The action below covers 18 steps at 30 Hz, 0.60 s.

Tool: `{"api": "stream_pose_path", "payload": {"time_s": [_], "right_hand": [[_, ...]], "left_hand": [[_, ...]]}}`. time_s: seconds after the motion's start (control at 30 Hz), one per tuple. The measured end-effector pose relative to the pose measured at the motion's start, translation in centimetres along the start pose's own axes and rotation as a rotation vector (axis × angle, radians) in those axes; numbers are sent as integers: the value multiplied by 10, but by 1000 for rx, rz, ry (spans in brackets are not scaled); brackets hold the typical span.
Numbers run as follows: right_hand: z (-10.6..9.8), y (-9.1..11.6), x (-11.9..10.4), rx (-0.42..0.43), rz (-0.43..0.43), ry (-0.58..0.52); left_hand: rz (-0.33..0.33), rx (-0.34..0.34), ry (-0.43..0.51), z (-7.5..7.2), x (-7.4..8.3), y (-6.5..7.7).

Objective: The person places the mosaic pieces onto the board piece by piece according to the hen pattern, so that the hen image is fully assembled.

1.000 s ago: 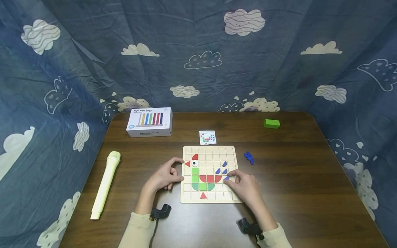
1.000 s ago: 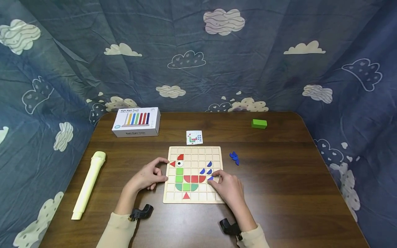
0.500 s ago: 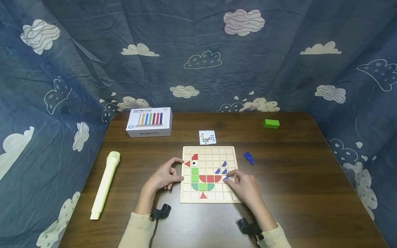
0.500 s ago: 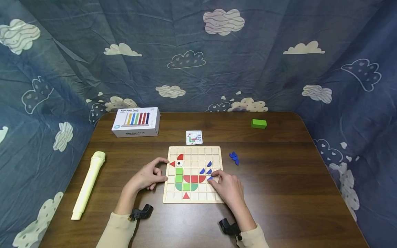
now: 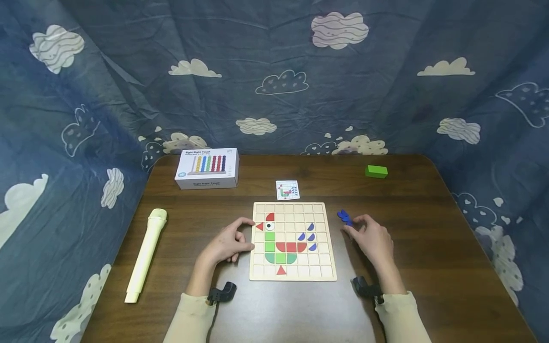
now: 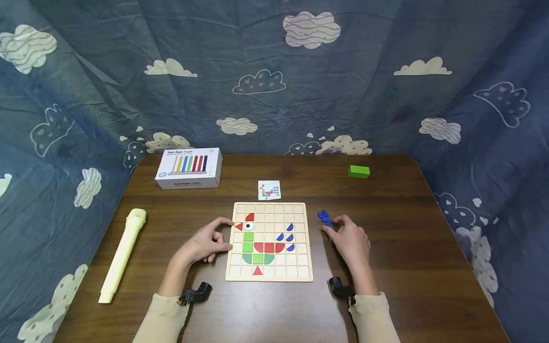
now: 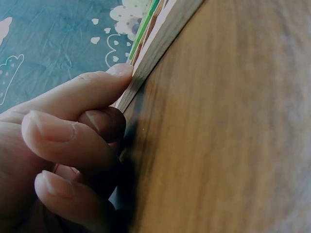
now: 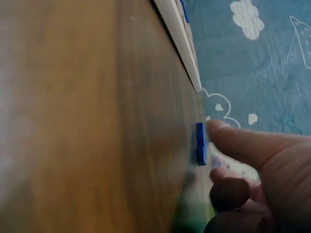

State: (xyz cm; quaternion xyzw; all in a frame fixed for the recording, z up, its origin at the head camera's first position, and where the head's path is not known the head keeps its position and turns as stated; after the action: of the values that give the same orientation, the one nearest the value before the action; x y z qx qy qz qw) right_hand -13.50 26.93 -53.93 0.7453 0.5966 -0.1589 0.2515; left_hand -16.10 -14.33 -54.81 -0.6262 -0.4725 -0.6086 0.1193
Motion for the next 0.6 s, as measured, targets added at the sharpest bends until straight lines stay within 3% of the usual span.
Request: {"api": "stream_pose_path", "payload": {"time_s": [0.27,0.6], "right_hand": [[2,-11,4,11,-8,71],[6,-11,7,48,6,54]], "left_hand": [[2,3,2,-1,0,0],[-3,3,-5,0,0,0]]}}
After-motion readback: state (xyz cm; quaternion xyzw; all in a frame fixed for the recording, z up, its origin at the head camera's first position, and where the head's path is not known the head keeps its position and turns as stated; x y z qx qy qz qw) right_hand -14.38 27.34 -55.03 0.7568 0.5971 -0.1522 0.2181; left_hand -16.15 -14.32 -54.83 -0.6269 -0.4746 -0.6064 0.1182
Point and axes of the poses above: each hand's wrist, its own y-axis away from the middle knuckle, its own z-axis out of the palm, x = y × z, the point moved 2 cm from there along -y, towards the middle knuckle, and after that the axes turned 10 degrees about -x, right-handed, at the moved point
